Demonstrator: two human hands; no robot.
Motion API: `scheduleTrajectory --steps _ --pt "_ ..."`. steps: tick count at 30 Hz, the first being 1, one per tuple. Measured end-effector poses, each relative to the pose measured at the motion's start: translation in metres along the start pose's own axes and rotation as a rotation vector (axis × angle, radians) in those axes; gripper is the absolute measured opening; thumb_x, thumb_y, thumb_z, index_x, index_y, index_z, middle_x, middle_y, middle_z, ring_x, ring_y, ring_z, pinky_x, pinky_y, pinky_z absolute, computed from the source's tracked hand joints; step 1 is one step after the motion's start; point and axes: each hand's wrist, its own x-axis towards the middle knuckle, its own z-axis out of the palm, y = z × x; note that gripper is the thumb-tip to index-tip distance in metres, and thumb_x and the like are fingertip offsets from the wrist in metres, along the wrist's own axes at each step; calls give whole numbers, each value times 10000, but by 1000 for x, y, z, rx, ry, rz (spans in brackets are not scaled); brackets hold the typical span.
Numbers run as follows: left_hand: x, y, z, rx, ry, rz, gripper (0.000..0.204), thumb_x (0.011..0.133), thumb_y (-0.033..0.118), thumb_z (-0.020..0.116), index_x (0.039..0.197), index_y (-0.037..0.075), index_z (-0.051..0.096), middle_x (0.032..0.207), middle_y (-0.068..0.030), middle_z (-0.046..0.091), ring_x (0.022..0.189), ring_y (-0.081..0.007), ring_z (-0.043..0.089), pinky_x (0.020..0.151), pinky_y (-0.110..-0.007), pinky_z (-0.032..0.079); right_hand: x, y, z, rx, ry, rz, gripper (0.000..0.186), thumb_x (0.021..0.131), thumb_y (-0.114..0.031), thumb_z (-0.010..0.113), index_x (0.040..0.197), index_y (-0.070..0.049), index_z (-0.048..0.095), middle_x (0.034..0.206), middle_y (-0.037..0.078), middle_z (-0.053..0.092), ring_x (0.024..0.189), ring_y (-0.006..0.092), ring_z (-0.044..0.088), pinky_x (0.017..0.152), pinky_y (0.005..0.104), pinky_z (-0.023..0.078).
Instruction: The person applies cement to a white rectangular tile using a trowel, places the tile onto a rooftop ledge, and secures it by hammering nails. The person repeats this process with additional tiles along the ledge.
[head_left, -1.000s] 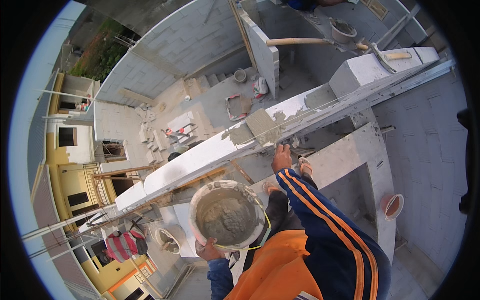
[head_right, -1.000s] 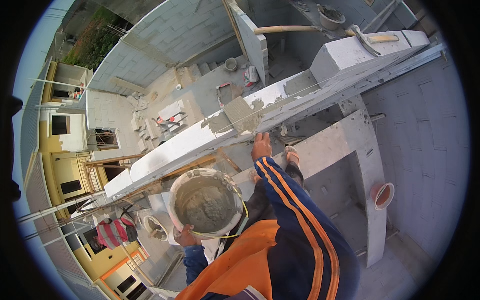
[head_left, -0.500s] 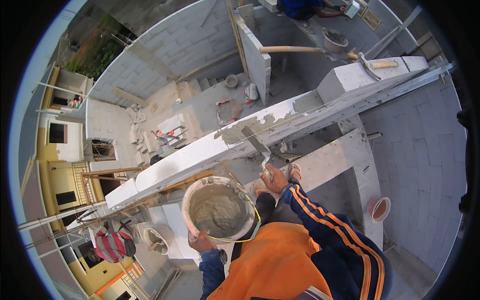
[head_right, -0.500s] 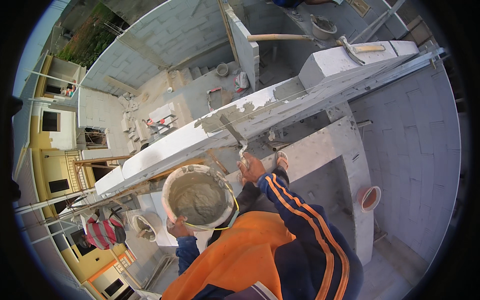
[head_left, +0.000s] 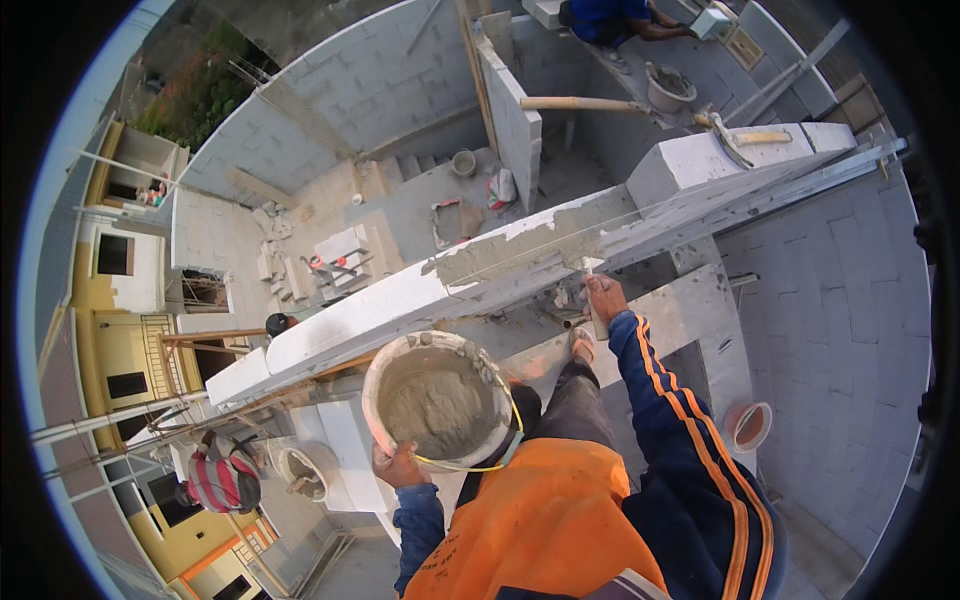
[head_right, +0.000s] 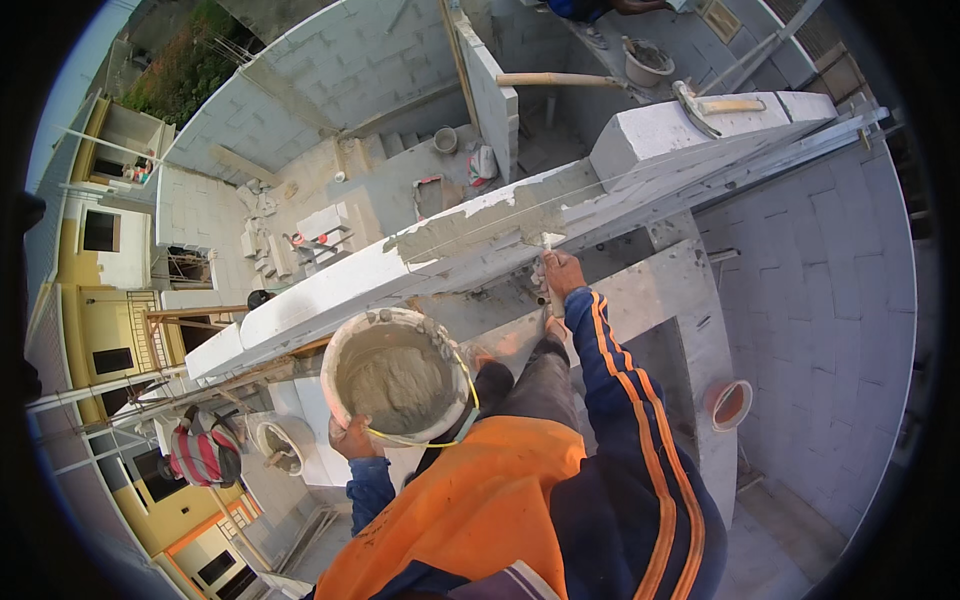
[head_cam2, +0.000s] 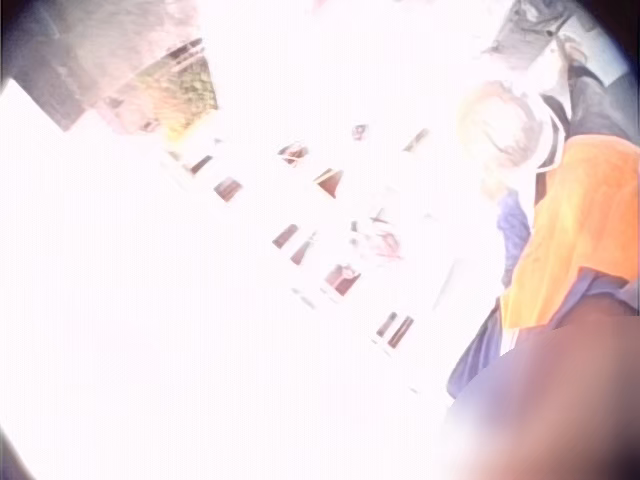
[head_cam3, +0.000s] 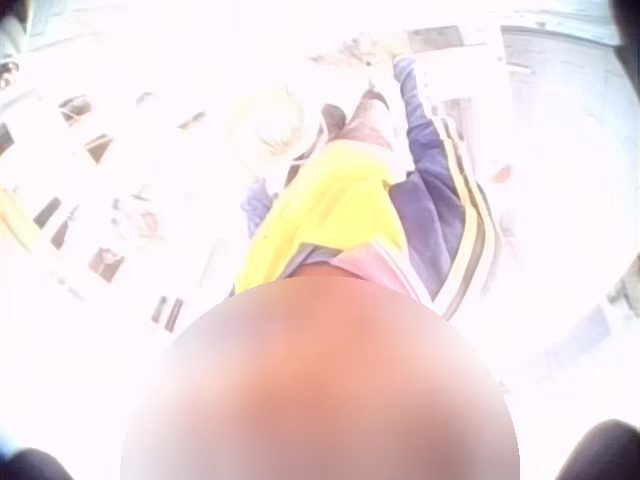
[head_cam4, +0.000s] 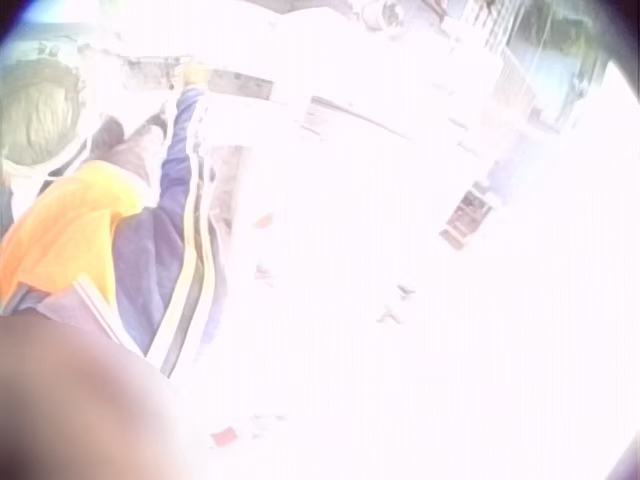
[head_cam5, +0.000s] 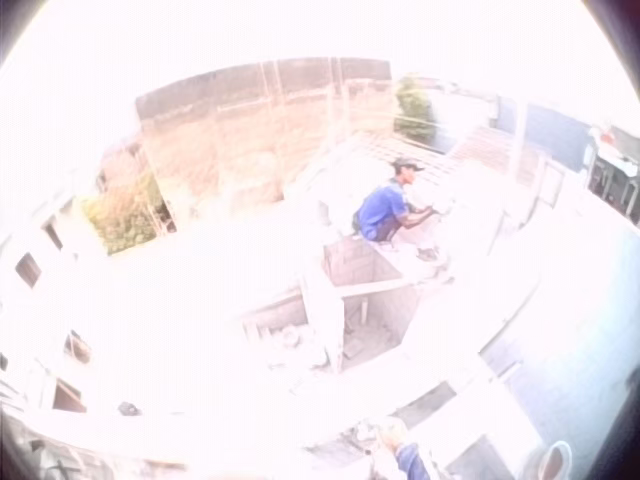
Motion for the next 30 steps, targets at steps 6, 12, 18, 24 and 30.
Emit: scheduleTrajectory --steps 6,12,18,24,30 --pt "2 -7 9 99 -6 51 283 624 -101 601 882 6 639 831 -10 623 729 -114 571 679 -252 462 -81 -14 -32 -299 -113 32 373 985 -342 567 910 24 577 665 105 615 473 192 599 422 344 484" --pt "-6 14 40 212 -80 184 424 644 -43 631 1067 -57 660 948 -51 661 831 -145 595 793 -278 483 -160 -52 26 -946 -509 -551 273 920 -264 619 1019 -10 634 865 197 679 809 352 693 725 436 548" --pt "-15 37 62 340 -185 311 447 651 -6 641 1094 -61 664 990 -76 671 878 -149 605 826 -290 488 -156 -61 117 -1436 -656 -509 285 880 -308 628 970 -42 675 918 208 696 873 380 696 817 505 520" --pt "-11 34 70 310 -175 302 382 637 -30 640 1017 -55 668 967 -85 676 783 -135 568 737 -279 473 -121 -59 93 -1190 -930 -357 375 890 -332 615 1025 2 720 958 234 715 920 377 699 812 449 558" --pt "-13 16 67 66 -86 169 496 649 -68 627 1145 -60 635 999 -61 674 853 -131 613 800 -268 491 -107 -67 31 -657 -964 96 344 944 -354 640 1032 -31 719 709 61 673 584 159 614 564 322 508"
